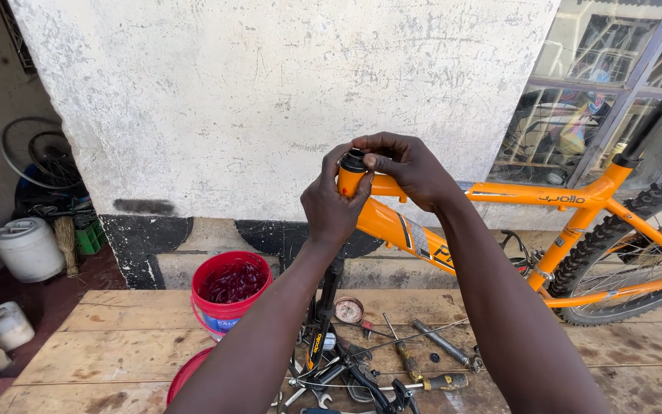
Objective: Applying grease to the headset bearing races of a bicycle frame and assembling the fork components.
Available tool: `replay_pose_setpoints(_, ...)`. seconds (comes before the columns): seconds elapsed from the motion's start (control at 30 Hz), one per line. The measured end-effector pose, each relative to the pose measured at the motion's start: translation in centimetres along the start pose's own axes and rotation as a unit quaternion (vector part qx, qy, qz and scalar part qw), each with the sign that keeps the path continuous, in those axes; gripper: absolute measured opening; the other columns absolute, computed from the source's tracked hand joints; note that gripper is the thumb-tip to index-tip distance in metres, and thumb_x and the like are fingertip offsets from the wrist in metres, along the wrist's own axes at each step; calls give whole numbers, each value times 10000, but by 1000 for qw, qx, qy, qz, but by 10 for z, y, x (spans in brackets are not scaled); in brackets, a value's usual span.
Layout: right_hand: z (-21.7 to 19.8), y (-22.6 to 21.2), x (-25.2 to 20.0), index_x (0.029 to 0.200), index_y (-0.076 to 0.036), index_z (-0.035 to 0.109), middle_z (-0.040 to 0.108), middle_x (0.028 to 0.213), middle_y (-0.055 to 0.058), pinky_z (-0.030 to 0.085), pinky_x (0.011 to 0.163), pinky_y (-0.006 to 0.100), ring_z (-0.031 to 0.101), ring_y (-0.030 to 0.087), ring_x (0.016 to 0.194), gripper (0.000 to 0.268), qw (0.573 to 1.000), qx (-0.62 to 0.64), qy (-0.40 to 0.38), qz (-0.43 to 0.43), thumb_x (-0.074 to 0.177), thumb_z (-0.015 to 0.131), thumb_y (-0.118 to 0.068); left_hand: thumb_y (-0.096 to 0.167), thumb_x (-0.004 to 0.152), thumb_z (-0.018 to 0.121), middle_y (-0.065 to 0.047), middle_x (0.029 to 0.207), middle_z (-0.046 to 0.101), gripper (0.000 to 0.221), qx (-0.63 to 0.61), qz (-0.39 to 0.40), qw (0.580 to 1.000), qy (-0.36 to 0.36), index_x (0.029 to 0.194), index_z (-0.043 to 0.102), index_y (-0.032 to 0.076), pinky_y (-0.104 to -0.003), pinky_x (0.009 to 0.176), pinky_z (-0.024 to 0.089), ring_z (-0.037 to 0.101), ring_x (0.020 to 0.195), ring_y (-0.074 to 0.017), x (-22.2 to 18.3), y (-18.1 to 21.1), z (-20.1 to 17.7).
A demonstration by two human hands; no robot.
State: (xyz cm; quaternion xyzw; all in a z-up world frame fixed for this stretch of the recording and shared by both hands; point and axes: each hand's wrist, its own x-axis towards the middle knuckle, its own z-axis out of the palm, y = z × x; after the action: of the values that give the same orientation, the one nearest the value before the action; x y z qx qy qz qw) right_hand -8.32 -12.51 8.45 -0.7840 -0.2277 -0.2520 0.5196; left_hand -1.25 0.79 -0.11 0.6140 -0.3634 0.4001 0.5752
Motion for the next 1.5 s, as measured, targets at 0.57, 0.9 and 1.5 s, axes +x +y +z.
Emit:
replay_pose_setpoints(0.57, -20, 14, -7, 1269, 0, 704, 678, 1028, 164, 624, 903, 403, 700, 241, 981, 311, 993, -97, 51, -32, 1041, 672, -209, 290, 1029, 695, -77, 962, 716, 164, -127, 29, 977, -168, 1097, 718, 142, -292, 482, 454, 487, 456, -113, 66, 3, -55)
replay_pose_setpoints(0.9, -38, 13, -24, 1136, 4, 752, 667, 870, 154, 640, 690, 367, 705, 229, 838, 256, 978, -194, 71, -10, 1028, 692, -219, 252, 937, 794, -18, 423, 358, 144, 20, 50, 926, -375, 976, 760, 117, -264, 513, 329, 278, 432, -104, 116, 41, -80)
replay_pose_setpoints(1.5, -37, 2, -28, 1104, 25, 760, 684, 887, 200, 620, 783, 410, 723, 306, 868, 241, 972, -223, 53, -46, 956, 739, -165, 364, 981, 608, -32, 1232, 740, 273, 389, 67, 729, -559, 1083, 783, 181, -578, 992, 521, 710, 1059, -382, 152, 115, -57)
